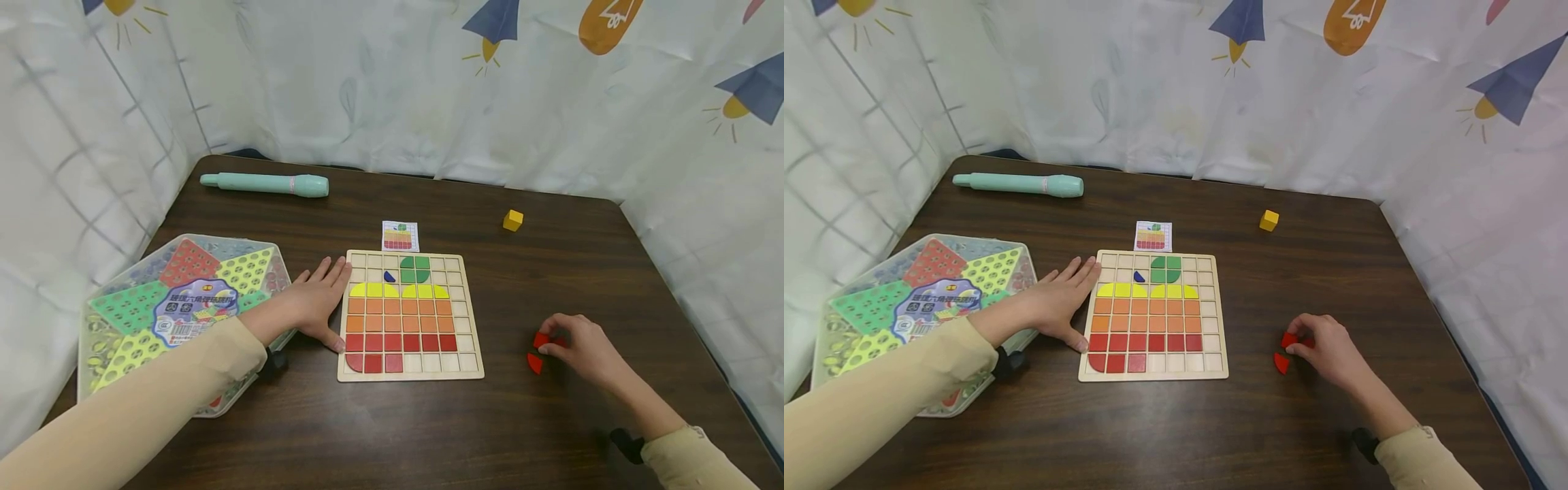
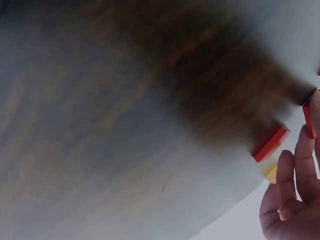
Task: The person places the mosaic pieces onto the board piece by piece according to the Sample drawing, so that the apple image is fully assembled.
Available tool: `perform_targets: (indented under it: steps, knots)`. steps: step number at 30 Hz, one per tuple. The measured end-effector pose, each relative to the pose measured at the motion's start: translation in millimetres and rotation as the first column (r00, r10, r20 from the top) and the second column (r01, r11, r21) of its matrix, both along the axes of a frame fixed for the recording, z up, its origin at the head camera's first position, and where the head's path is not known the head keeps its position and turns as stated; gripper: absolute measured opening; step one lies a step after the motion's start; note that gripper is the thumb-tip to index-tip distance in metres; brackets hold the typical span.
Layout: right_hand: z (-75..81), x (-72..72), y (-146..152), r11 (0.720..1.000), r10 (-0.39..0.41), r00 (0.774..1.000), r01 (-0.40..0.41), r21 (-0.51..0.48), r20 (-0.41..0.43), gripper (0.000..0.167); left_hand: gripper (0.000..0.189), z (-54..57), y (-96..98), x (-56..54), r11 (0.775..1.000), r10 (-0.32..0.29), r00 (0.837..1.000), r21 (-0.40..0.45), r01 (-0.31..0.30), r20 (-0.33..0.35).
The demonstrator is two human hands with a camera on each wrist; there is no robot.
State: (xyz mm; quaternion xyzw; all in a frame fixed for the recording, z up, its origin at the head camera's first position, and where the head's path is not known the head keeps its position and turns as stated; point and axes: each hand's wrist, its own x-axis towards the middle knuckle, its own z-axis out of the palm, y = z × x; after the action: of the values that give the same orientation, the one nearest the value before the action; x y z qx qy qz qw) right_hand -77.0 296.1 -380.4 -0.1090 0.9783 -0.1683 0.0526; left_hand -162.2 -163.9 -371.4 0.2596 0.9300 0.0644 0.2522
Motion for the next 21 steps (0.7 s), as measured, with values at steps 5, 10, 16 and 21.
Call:
perform_targets:
  steps: [5,10,16,21]
  knots:
    - [5.1,-0.4,-9.0,0.998,-0.049,0.999,0.05,-0.044,0.02,0.017,0.141,-1.3,-0.5,-0.1,1.0,0.001,1.0,0.0,-0.001,0.003]
    - [16.3,-6.1,-37.3,0.991,-0.05,0.997,0.056,-0.118,0.056,0.013,0.142,-0.9,-0.6,-0.4,1.0,0.005,1.0,-0.003,-0.005,0.008]
    - [22.2,-13.8,-88.9,0.98,0.086,0.991,-0.066,-0.185,0.1,0.012,0.142,-0.6,0.3,-0.6,1.0,0.008,1.0,-0.006,-0.008,0.011]
    - [19.8,-17.1,-132.6,0.949,0.264,0.954,-0.231,-0.215,0.144,0.01,0.142,-0.5,-0.4,-0.1,1.0,0.015,1.0,-0.002,-0.015,0.01]
